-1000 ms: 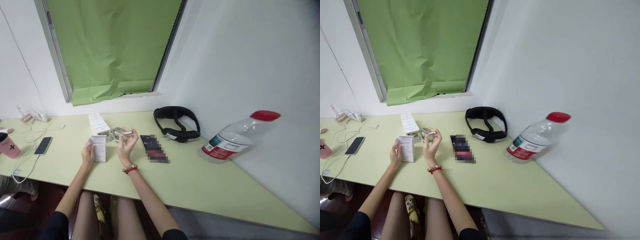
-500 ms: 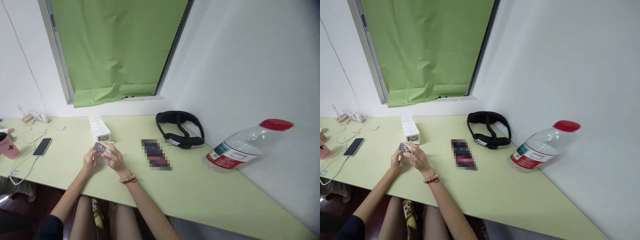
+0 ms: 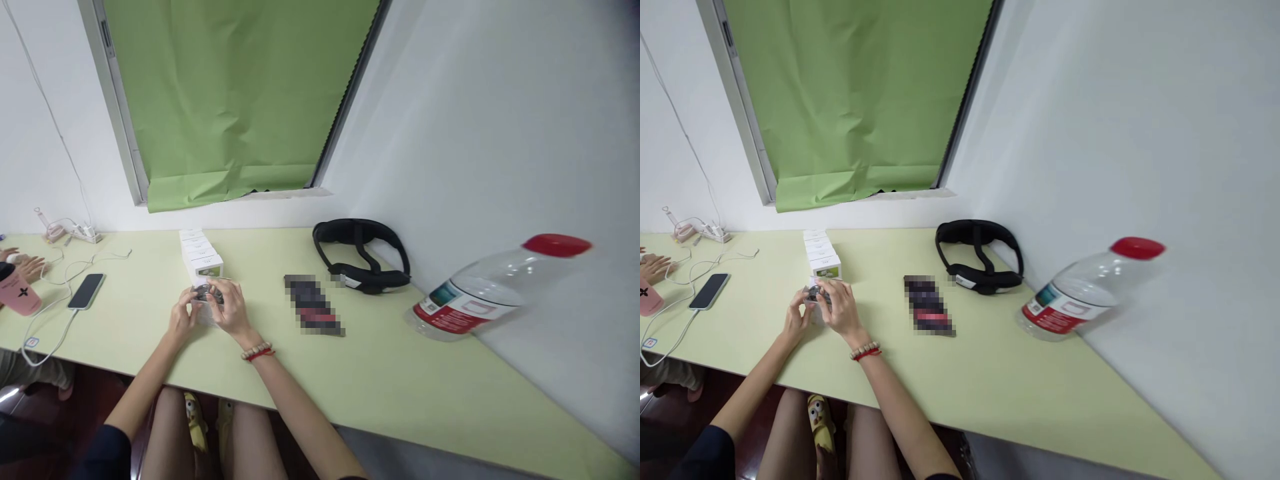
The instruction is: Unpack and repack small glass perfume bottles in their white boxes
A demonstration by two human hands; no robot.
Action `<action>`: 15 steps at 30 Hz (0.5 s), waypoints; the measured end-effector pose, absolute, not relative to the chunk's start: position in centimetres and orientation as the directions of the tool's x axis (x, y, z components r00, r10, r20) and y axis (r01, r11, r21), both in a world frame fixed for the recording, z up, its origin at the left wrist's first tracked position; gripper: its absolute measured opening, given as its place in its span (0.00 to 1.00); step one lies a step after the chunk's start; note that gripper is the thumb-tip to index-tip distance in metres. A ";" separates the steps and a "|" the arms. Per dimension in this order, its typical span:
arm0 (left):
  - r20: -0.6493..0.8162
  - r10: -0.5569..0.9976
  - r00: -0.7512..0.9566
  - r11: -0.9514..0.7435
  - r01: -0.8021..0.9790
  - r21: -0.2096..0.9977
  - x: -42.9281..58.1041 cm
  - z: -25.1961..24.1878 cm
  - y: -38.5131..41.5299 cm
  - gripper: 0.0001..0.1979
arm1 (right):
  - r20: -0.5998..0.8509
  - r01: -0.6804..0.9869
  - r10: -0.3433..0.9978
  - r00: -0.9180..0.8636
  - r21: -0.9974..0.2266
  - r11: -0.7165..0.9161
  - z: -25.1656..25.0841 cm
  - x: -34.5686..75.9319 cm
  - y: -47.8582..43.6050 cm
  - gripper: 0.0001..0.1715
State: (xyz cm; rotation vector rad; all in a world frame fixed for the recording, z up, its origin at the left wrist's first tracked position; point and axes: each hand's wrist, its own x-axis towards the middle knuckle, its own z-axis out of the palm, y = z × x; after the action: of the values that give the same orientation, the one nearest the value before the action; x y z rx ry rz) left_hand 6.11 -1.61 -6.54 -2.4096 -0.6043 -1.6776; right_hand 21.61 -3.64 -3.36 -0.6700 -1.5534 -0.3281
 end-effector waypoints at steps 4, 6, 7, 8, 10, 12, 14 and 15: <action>0.894 0.315 0.319 -0.884 0.440 0.155 6.1 -6.7 -1.5 0.18 | 0.966 0.624 0.257 0.022 -0.214 0.751 -3.7 21.3 -3.5 0.10; 0.875 0.360 0.323 -0.862 0.473 0.180 6.0 -6.8 -1.6 0.16 | 0.960 0.633 0.276 0.039 -0.238 0.737 -3.9 21.2 -3.4 0.07; 0.869 0.377 0.319 -0.853 0.486 0.191 6.0 -6.8 -1.7 0.15 | 0.959 0.635 0.282 0.044 -0.245 0.733 -4.0 21.2 -3.4 0.06; 0.865 0.390 0.315 -0.845 0.495 0.201 6.0 -6.7 -1.7 0.14 | 0.958 0.636 0.285 0.045 -0.247 0.731 -4.1 21.2 -3.4 0.05; 0.861 0.405 0.308 -0.838 0.502 0.215 6.1 -6.6 -1.8 0.12 | 0.957 0.640 0.290 0.034 -0.243 0.729 -4.1 21.3 -3.4 0.03; 0.860 0.408 0.307 -0.839 0.498 0.220 6.1 -6.5 -1.9 0.11 | 0.956 0.644 0.293 0.026 -0.240 0.726 -4.1 21.3 -3.4 0.03; 0.865 0.402 0.300 -0.842 0.493 0.220 6.2 -6.2 -2.0 0.11 | 0.960 0.646 0.279 0.027 -0.230 0.728 -4.0 21.3 -3.4 0.03; 0.868 0.397 0.297 -0.843 0.491 0.218 6.3 -6.2 -2.1 0.11 | 0.963 0.647 0.267 0.029 -0.222 0.730 -4.0 21.3 -3.4 0.03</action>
State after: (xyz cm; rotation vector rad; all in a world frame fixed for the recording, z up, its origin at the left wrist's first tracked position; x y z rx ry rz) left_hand 6.29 -2.07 -6.16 -2.4562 -0.8438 -1.6032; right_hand 21.32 -3.45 -3.98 -0.7679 -1.5562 -0.3426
